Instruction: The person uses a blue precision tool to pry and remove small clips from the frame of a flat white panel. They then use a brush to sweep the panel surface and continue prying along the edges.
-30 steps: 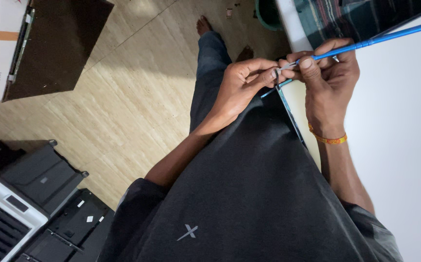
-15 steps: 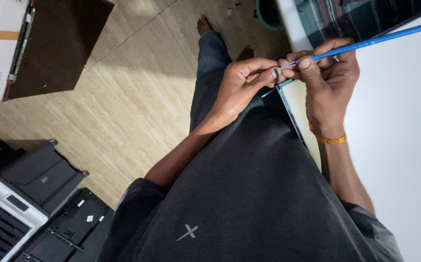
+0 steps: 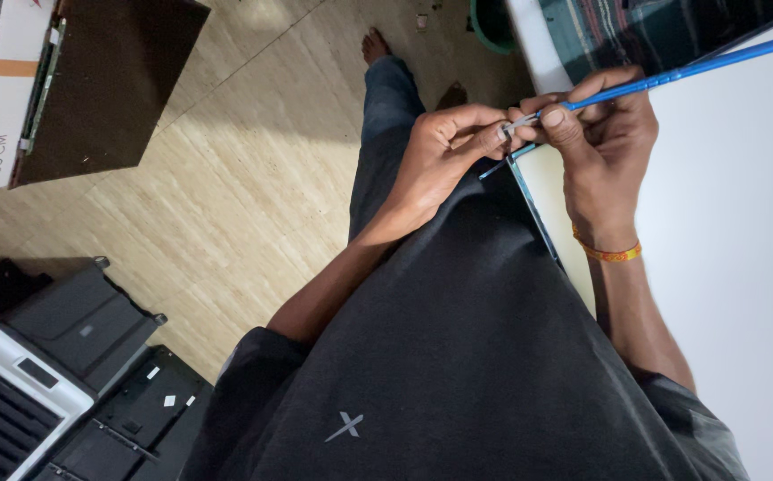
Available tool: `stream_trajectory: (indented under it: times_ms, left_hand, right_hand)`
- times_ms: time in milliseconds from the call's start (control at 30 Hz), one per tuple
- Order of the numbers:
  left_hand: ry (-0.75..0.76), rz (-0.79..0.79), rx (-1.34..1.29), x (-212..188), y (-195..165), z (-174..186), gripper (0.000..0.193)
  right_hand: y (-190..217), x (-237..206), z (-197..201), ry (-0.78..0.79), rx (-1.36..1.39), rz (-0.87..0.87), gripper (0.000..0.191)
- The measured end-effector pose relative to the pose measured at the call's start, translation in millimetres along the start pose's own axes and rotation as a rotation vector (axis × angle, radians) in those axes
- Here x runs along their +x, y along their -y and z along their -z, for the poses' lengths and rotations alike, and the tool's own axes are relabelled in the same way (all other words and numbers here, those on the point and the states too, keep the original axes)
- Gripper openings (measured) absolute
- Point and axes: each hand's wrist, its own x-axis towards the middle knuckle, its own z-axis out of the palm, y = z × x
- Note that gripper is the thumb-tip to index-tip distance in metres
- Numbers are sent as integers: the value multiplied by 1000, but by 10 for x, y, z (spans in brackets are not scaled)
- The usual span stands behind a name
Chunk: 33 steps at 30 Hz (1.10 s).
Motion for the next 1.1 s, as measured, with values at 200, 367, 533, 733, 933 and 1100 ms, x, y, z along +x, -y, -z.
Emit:
stream_trajectory:
  times_ms: [200,367,533,733,933,1100]
  left_hand:
    - [27,9,12,5,-13,18,24]
    - [29,9,4,9,4,15,24]
    - [8,36,64,10,13,16,24]
    - [34,40,-3,-9,-27,15,25]
    - [38,53,-37,-6,-47,13,25]
    - [32,29,61,-12,-34,15,25]
  right_hand:
    - [46,32,47,61,-2,-7,16]
    - [81,57,48,82,30,-36,15]
    - [122,70,40,94,3,-61,17]
    - [134,93,73,139,-10,-78,15]
    - [118,148,143,215,-48,-67,13]
    - [173,98,126,202,-113,-79,13]
